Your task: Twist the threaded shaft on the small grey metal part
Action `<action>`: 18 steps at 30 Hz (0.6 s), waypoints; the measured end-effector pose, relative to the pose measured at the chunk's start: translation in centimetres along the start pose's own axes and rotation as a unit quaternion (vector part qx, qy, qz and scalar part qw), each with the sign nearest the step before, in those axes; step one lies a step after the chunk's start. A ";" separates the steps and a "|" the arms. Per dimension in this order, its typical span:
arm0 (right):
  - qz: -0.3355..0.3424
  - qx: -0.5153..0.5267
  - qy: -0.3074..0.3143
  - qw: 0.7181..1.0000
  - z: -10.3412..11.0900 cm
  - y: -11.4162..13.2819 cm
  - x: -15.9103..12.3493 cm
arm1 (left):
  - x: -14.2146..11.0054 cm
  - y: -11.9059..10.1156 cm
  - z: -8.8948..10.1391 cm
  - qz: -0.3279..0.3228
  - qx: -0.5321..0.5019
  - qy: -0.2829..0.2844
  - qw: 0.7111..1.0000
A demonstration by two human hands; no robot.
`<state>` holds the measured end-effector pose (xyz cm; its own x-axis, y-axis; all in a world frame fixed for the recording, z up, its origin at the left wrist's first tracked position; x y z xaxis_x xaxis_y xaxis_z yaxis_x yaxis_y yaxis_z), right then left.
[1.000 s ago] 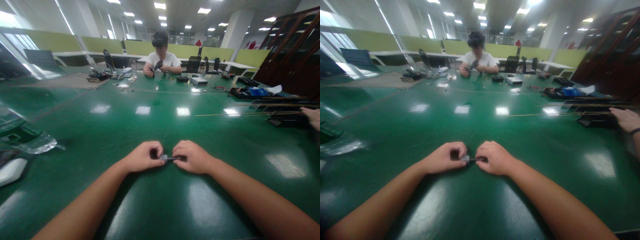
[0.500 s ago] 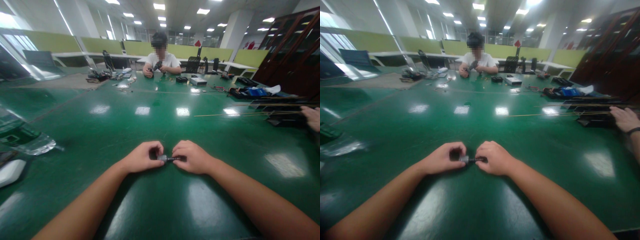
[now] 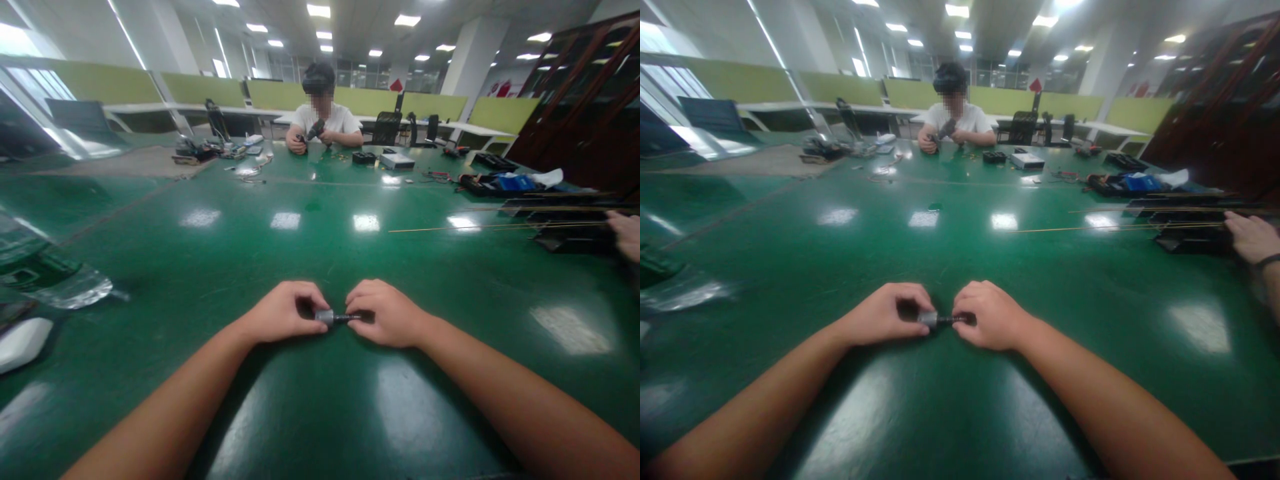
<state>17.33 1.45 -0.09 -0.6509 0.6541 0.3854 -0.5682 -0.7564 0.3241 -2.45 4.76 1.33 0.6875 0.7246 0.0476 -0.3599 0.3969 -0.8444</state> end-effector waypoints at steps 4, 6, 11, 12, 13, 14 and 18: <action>-0.002 0.000 -0.001 1.000 0.0 0.0 0.0 | 0.0 0.1 -0.1 0.007 -0.011 0.001 1.000; -0.002 0.000 -0.004 1.000 0.0 0.0 0.0 | 0.0 0.1 -0.1 0.009 -0.014 0.001 1.000; -0.002 -0.001 -0.012 1.000 0.0 0.0 0.0 | 0.0 0.1 -0.1 0.012 -0.016 -0.001 1.000; -0.002 -0.002 -0.011 1.000 0.0 0.0 0.0 | 0.0 0.1 -0.1 0.012 -0.016 -0.002 1.000; -0.002 -0.004 -0.011 1.000 0.0 0.0 0.0 | 0.0 0.1 -0.1 0.012 -0.016 -0.002 1.000; -0.002 -0.005 -0.010 1.000 0.0 0.0 0.0 | 0.0 0.1 -0.1 0.013 -0.016 -0.003 1.000; -0.002 -0.006 -0.007 1.000 0.0 0.0 0.0 | 0.0 0.0 -0.2 0.013 -0.015 0.000 1.000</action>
Point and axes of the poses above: each hand's wrist, its own x-axis towards the middle knuckle, its own z-axis out of the back of the hand, y = z × x, the point moved 4 cm from there along x, towards the middle knuckle, and after that the axes turned 7 degrees about -x, right-handed, at the moved point
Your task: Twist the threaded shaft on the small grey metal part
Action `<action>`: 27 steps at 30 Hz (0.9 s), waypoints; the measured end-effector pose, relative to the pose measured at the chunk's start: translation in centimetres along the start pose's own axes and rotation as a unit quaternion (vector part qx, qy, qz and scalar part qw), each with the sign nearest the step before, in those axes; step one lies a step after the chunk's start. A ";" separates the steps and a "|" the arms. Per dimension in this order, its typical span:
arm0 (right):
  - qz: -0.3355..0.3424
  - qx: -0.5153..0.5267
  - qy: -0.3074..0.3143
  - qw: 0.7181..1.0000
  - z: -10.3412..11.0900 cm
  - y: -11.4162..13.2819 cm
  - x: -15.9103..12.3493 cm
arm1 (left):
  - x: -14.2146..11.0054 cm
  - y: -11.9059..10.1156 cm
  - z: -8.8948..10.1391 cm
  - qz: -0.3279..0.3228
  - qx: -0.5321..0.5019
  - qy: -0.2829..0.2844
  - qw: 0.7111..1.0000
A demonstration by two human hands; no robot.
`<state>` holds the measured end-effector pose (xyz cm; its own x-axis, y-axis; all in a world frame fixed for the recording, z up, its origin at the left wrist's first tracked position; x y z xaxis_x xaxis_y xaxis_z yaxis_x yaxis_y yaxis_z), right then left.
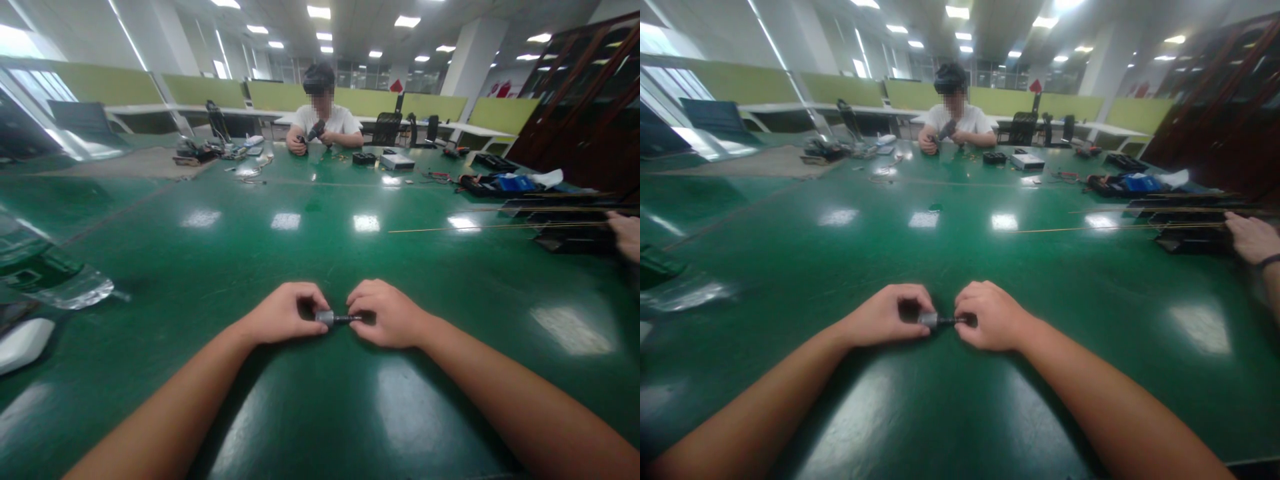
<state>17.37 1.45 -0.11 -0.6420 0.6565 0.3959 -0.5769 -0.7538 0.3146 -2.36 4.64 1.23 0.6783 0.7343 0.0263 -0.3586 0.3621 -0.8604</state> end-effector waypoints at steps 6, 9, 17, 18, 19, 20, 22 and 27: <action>-0.002 0.002 -0.002 1.000 0.0 -0.1 -0.1 | 0.0 0.0 0.0 0.010 0.014 -0.002 1.000; -0.001 -0.001 -0.001 1.000 0.1 -0.2 -0.1 | 0.0 0.1 -0.1 0.016 0.012 -0.002 1.000; 0.001 -0.006 0.000 1.000 0.1 -0.2 -0.1 | -0.1 0.1 0.0 0.015 0.014 0.000 1.000; 0.001 -0.005 0.001 1.000 0.1 -0.2 -0.1 | -0.1 0.2 0.0 0.015 0.014 0.001 1.000; 0.000 -0.005 0.001 1.000 0.1 -0.2 -0.1 | -0.1 0.2 0.0 0.015 0.014 0.000 1.000; -0.001 -0.004 0.001 1.000 0.1 -0.2 -0.1 | -0.1 0.3 0.0 0.016 0.013 0.001 1.000; -0.002 -0.003 0.001 1.000 0.1 -0.2 -0.1 | -0.1 0.4 -0.1 0.018 0.007 0.000 1.000; -0.002 -0.003 0.002 1.000 0.1 -0.2 -0.1 | -0.2 0.4 -0.1 0.014 -0.028 -0.017 0.999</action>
Point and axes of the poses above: each hand's wrist, its own x-axis towards the middle knuckle, its own z-axis out of the back of the hand, y = z × x, the point moved 4 cm from there along x, towards the middle knuckle, and after that the axes turned 7 degrees about -x, right-handed, at the moved point
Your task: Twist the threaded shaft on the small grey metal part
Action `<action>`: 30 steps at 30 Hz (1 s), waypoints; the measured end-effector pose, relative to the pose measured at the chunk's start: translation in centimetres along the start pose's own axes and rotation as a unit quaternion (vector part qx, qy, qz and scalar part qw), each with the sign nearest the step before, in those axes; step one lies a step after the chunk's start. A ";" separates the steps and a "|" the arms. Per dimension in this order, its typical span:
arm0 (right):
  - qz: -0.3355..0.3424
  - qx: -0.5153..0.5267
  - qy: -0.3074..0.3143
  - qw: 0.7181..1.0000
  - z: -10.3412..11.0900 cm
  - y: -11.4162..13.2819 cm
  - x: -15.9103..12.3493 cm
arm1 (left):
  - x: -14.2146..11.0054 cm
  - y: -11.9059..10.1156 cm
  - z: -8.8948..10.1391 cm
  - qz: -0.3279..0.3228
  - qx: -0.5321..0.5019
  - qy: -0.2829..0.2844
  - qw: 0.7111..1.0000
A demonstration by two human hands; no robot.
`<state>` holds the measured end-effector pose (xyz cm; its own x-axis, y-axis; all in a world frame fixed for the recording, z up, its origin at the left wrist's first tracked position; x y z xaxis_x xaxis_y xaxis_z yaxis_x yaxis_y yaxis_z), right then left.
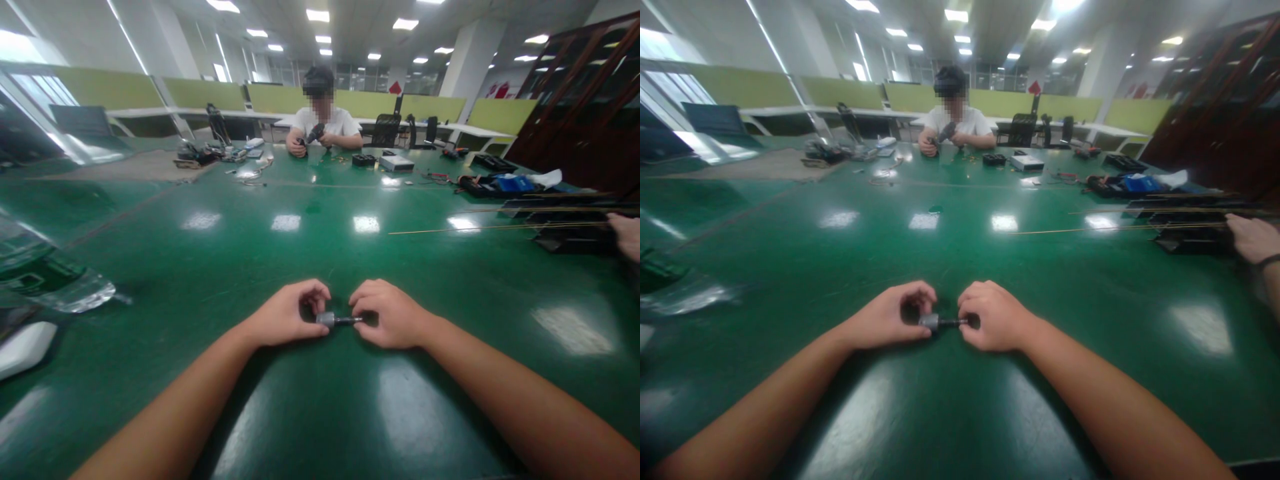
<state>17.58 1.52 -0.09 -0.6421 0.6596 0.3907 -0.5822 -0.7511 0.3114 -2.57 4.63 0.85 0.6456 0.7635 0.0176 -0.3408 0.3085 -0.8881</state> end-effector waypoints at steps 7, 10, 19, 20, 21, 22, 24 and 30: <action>0.000 -0.001 0.001 1.000 0.3 -0.1 0.0 | 0.1 -0.1 0.0 0.001 0.033 0.023 0.999; -0.001 -0.002 0.001 1.000 0.3 -0.1 -0.1 | 0.1 -0.2 0.0 0.002 0.036 0.020 0.999; -0.008 -0.008 0.009 1.000 0.4 -0.2 -0.2 | 0.0 -0.2 0.0 0.005 0.035 0.024 0.999; -0.008 -0.008 0.010 1.000 0.5 -0.2 -0.2 | 0.0 -0.2 0.0 0.005 0.035 0.024 0.999; -0.009 -0.008 0.011 1.000 0.5 -0.2 -0.2 | 0.0 -0.2 0.0 0.005 0.035 0.024 0.999; -0.008 -0.008 0.012 1.000 0.6 -0.2 -0.2 | 0.0 -0.3 0.0 0.005 0.036 0.023 0.999; -0.008 -0.008 0.012 1.000 0.6 -0.2 -0.2 | 0.1 -0.3 -0.1 0.007 0.038 0.022 0.999; -0.007 -0.012 0.013 1.000 0.7 -0.2 -0.2 | 0.1 -0.4 0.0 0.005 0.040 0.020 0.999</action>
Point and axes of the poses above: each hand's wrist, its own x-axis towards the middle knuckle, its own z-axis out of the back of the hand, y = z × x, the point moved 4 cm from there along x, towards the middle knuckle, and after that the axes turned 7 degrees about -x, right-handed, at the moved point
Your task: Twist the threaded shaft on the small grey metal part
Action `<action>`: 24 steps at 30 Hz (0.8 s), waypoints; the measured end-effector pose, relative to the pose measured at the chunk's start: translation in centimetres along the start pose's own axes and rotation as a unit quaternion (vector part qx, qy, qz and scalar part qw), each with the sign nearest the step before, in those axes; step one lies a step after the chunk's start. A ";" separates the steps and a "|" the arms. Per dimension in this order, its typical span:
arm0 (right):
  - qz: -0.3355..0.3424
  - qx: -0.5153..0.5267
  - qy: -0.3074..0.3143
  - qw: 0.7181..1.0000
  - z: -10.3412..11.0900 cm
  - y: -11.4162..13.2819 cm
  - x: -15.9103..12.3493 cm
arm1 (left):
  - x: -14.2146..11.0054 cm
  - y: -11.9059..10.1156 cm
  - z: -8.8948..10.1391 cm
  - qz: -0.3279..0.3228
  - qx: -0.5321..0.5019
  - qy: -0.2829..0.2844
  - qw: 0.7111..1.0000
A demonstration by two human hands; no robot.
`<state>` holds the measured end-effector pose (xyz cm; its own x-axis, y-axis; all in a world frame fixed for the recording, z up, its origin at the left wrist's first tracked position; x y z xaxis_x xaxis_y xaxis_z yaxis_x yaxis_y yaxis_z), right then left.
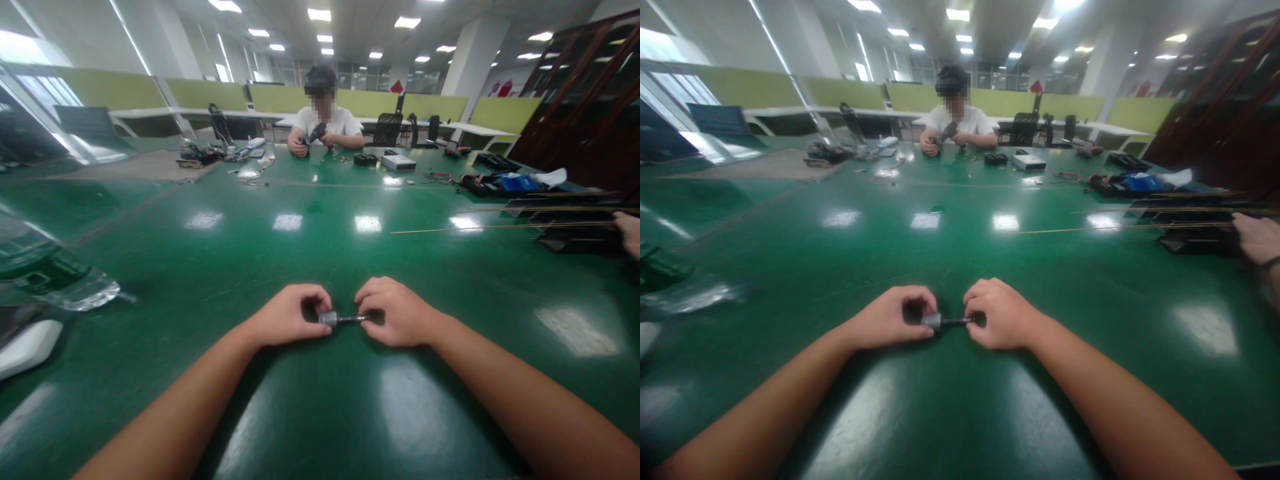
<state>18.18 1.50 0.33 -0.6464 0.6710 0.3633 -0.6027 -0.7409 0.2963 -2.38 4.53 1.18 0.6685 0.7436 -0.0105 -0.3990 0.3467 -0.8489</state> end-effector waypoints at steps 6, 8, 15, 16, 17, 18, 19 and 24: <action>0.002 -0.003 0.004 1.000 0.0 -0.1 0.1 | -0.1 0.1 0.0 0.000 0.003 0.002 1.000; -0.001 -0.004 0.005 1.000 0.1 -0.1 0.1 | -0.1 0.1 0.0 0.000 0.002 0.002 1.000; 0.005 -0.003 0.004 1.000 0.1 -0.1 0.0 | 0.0 0.3 0.0 0.000 0.007 0.000 1.000; 0.004 -0.002 0.005 1.000 0.1 -0.1 0.0 | 0.0 0.3 0.0 0.001 0.006 0.000 1.000; 0.003 -0.002 0.005 1.000 0.1 -0.1 0.0 | 0.0 0.2 0.0 0.001 0.004 0.000 1.000; 0.003 -0.001 0.005 1.000 0.1 -0.1 0.0 | 0.0 0.2 0.0 0.002 0.003 0.000 1.000; 0.002 -0.001 0.006 1.000 0.1 -0.2 0.0 | 0.0 0.1 0.0 0.002 0.003 0.000 1.000; 0.004 0.003 0.012 1.000 0.1 -0.2 0.1 | 0.0 0.1 0.0 0.000 -0.003 -0.001 1.000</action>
<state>18.29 1.70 0.38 -0.6625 0.6648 0.3452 -0.5941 -0.7470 0.2984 -2.46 4.53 1.07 0.6675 0.7446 -0.0084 -0.3945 0.3440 -0.8521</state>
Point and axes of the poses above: each hand's wrist, its own x-axis towards the middle knuckle, its own z-axis out of the back of the hand, y = z × x, the point moved 4 cm from there along x, towards the middle knuckle, and after that the axes turned 7 degrees about -x, right-handed, at the moved point
